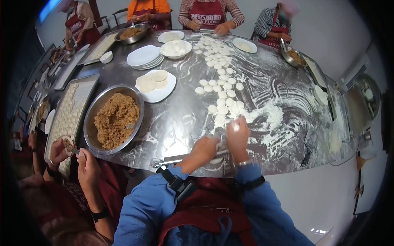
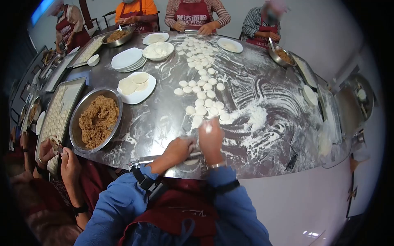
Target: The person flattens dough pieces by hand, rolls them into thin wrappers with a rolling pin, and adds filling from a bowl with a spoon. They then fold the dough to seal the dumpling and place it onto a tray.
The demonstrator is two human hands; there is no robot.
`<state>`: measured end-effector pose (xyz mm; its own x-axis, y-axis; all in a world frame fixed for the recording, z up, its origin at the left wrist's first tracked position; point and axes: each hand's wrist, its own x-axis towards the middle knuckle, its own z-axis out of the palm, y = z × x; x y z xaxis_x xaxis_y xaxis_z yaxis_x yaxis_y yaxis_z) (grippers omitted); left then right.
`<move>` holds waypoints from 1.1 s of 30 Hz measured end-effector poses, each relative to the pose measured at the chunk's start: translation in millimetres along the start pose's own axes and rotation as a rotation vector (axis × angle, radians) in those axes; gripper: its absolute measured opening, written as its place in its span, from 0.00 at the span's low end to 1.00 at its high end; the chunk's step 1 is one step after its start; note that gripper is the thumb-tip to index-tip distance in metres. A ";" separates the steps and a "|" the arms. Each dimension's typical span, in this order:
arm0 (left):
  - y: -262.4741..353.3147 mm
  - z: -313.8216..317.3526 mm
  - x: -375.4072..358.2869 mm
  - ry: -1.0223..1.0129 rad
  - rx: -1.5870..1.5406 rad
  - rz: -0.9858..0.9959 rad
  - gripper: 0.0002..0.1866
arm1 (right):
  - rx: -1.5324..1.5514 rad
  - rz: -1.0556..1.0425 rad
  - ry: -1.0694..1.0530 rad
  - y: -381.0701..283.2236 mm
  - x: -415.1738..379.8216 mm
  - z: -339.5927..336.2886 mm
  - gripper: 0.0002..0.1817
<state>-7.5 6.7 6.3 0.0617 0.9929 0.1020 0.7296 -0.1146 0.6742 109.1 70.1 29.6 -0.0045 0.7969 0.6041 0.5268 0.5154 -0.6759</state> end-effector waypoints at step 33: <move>8.1 -12.8 -17.9 -0.139 -0.058 -0.031 0.06 | 0.061 0.220 -0.022 1.2 -29.2 -21.6 0.09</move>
<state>-11.5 -12.4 19.3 0.1364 0.9905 -0.0197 0.6923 -0.0811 0.7171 128.2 40.6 20.3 0.0855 0.8985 0.4306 0.4649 0.3463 -0.8149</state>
